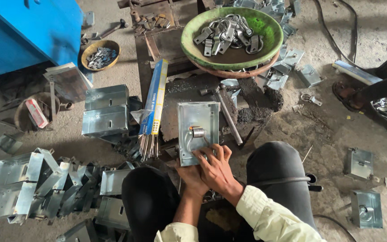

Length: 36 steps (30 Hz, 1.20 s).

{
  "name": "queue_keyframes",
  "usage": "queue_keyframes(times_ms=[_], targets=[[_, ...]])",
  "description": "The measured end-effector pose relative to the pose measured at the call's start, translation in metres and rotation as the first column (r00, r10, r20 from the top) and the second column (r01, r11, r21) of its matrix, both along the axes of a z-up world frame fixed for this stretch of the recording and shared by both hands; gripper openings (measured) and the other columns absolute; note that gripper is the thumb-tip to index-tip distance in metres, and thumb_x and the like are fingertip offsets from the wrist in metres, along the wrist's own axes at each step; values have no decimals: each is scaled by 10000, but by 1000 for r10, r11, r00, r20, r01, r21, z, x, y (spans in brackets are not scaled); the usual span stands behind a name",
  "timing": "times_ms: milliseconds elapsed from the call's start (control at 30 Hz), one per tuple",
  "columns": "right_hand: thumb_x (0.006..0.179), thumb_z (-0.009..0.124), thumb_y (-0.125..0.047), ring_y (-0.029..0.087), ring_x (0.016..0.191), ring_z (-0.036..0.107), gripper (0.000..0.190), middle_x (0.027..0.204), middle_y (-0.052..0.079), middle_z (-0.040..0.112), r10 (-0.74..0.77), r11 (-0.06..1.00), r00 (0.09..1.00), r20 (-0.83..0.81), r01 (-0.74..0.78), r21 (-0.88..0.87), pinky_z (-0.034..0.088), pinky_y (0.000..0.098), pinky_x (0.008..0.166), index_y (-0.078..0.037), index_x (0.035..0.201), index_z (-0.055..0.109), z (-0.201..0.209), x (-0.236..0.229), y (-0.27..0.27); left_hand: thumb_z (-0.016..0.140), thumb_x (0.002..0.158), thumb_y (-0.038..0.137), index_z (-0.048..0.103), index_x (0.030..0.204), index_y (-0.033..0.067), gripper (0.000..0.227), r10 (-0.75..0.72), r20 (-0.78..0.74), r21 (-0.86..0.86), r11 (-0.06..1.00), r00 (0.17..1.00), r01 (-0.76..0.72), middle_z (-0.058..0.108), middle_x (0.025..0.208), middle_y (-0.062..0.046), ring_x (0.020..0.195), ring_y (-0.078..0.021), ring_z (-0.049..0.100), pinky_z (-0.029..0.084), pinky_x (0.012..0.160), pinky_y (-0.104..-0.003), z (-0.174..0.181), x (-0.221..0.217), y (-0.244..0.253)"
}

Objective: The person assembles and welds metal components by hand and using a welder. They position metal plates and a circular handle, use a hammer to align pieces, and apply the welding tool to join the parts together while wearing a protective glove.

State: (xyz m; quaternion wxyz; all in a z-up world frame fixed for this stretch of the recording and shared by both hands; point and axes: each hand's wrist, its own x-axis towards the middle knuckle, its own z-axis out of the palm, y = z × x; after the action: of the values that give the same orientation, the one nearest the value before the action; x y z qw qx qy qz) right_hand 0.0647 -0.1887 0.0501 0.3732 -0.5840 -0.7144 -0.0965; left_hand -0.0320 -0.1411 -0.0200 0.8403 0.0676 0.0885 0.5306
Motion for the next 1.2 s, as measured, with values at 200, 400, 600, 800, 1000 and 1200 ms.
queue_keyframes(times_ms=[200, 400, 600, 800, 1000, 1200], targets=[[753, 695, -113, 329, 1206, 503, 527, 1236, 74, 647, 65, 998, 998, 13, -65, 5, 309, 526, 1020, -124, 1278, 655, 4, 4, 6, 399, 875, 780, 526, 1399, 127, 847, -58, 26, -128, 990, 998, 61, 571, 1387, -118, 1262, -317, 559, 443, 1089, -483, -27, 0, 2], [667, 747, -241, 315, 1081, 518, 584, 1126, 138, 599, 198, 979, 954, -224, -205, -6, 329, 484, 957, -76, 1217, 641, 32, 42, 11, 460, 821, 913, 474, 1503, 0, 1140, -310, 362, 183, 948, 879, 259, 598, 1303, -186, 1171, -324, 588, 503, 1025, -454, -43, 0, 3], [827, 710, -240, 370, 1080, 526, 551, 1136, 195, 596, -408, 896, 908, -94, 378, -234, 379, 518, 914, -54, 1339, 628, -22, 97, 35, 591, 687, 933, 506, 1378, -39, 1196, -378, 228, -23, 919, 897, 393, 586, 1175, -175, 1017, -307, 541, 470, 907, -447, -39, 10, -8], [1045, 580, -162, 358, 851, 679, 294, 997, 148, 727, -462, 790, 887, -23, 400, -464, 506, 442, 715, -104, 1324, 654, -121, 127, 59, 453, 590, 964, 516, 1338, 45, 1187, -300, 90, -183, 932, 950, 312, 573, 1210, -169, 1069, -317, 548, 446, 918, -461, -36, 22, -10], [964, 628, -103, 190, 545, 559, 258, 742, 91, 640, -530, 761, 340, -777, -216, -612, 413, 323, 484, 112, 1090, 693, -89, 139, 38, 368, 635, 1030, 515, 1336, 33, 1228, -290, 83, -239, 923, 953, 302, 574, 1189, -193, 1038, -343, 541, 439, 892, -509, -39, 24, -9], [923, 669, -34, 101, 544, 500, 424, 747, 31, 596, -256, 857, 353, -900, -349, -380, 385, 254, 461, 4, 1341, 610, -43, 113, 35, 306, 572, 1017, 497, 1374, 24, 1290, -288, 32, -229, 930, 957, 287, 590, 1267, -196, 1127, -363, 568, 456, 927, -560, -45, 30, -10]])
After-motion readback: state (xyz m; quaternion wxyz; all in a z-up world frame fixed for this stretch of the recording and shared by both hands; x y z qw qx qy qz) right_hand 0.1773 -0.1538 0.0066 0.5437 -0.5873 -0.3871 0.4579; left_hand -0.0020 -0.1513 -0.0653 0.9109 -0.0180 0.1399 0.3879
